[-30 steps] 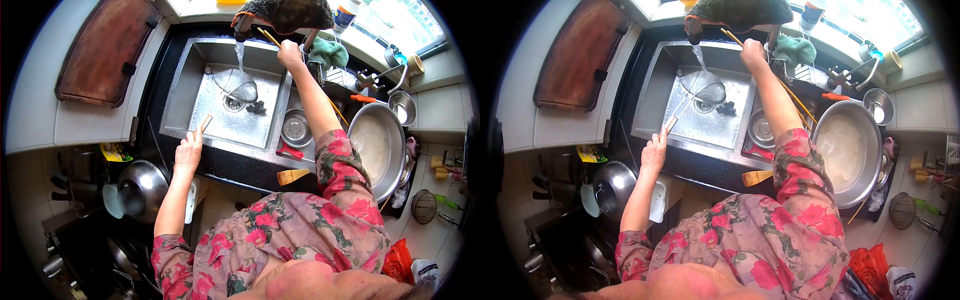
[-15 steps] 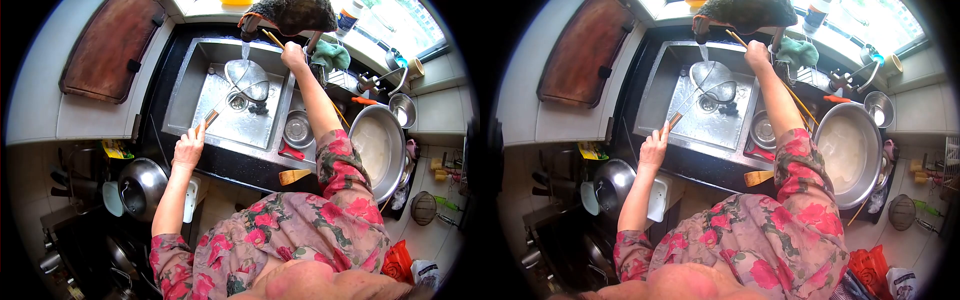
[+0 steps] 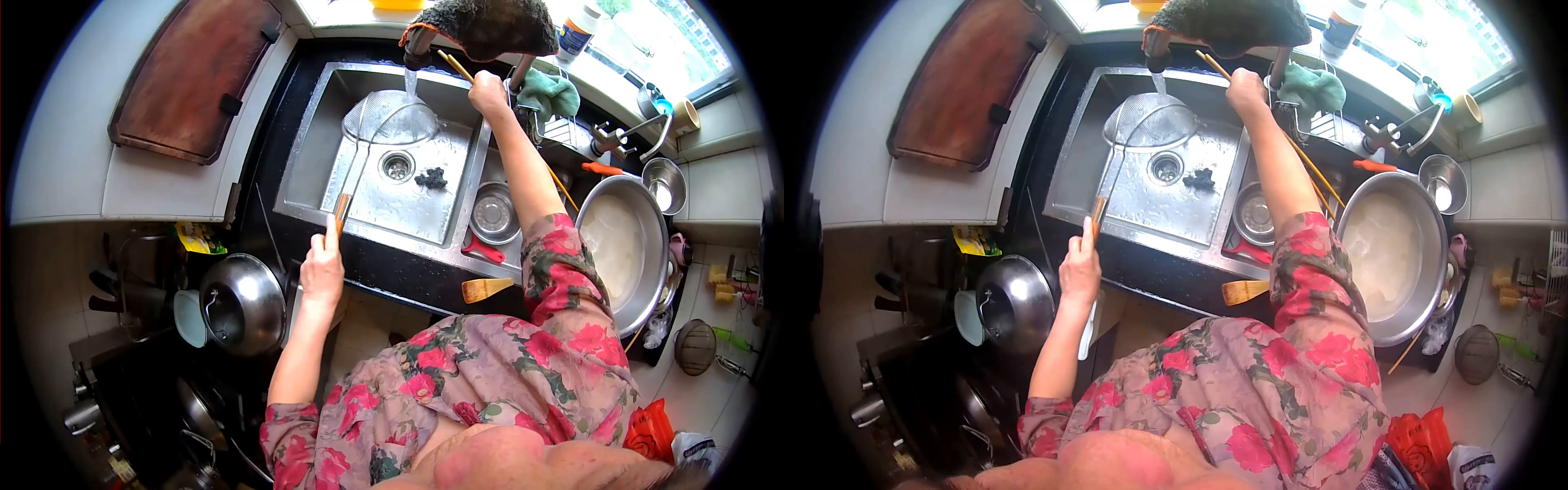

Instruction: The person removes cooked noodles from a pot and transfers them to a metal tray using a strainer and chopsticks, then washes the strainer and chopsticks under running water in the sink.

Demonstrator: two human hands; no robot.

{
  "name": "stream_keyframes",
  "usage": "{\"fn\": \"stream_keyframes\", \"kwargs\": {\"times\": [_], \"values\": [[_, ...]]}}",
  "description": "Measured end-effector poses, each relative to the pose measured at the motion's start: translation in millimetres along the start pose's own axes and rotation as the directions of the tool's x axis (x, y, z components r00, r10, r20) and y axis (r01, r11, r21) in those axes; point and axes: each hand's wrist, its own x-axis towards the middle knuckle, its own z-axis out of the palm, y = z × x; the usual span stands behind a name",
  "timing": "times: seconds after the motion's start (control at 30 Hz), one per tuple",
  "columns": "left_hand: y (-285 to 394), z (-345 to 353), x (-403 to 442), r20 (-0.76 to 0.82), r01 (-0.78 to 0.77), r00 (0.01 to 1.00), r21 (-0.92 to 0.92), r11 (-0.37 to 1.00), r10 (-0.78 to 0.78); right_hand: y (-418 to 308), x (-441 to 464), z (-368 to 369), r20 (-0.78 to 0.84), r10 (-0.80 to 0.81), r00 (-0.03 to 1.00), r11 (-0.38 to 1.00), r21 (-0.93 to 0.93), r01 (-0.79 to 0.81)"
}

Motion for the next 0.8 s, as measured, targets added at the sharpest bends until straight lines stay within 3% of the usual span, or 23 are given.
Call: {"fn": "stream_keyframes", "kwargs": {"times": [0.2, 0.53, 0.6, 0.67, 0.7, 0.73, 0.8], "values": [[12, 8, 20, -0.072, -0.025, 0.997, 0.012, 1.000, 0.026, 3, -2, 4, -0.028, 0.005, 1.000, 1.000, 0.020, -0.004], [-3, -20, -15, 0.004, 0.121, 0.992, -0.310, 0.943, -0.126, 4, 4, 12, -0.004, -0.015, 1.000, 1.000, 0.022, 0.015], [-8, -10, -16, -0.023, 0.075, 0.993, -0.641, 0.764, -0.117, 4, 4, 10, -0.027, -0.038, 0.999, 0.999, 0.011, 0.038], [-15, -9, -21, -0.049, -0.001, 0.997, -0.754, 0.657, -0.055, 3, 2, 7, -0.016, -0.013, 1.000, 1.000, 0.009, 0.013], [-12, -33, -21, 0.306, 0.327, 0.945, -0.872, 0.365, -0.116, 2, 1, 6, -0.018, -0.009, 1.000, 1.000, 0.014, 0.009], [-10, -51, -21, 0.625, 0.628, 0.778, -0.778, 0.037, -0.054, 2, 0, 6, -0.017, -0.005, 1.000, 1.000, 0.021, 0.005], [-5, -63, -15, 0.705, 0.711, 0.702, -0.688, -0.145, 0.097, 3, 1, 10, -0.009, 0.000, 1.000, 0.999, 0.032, 0.001]]}}
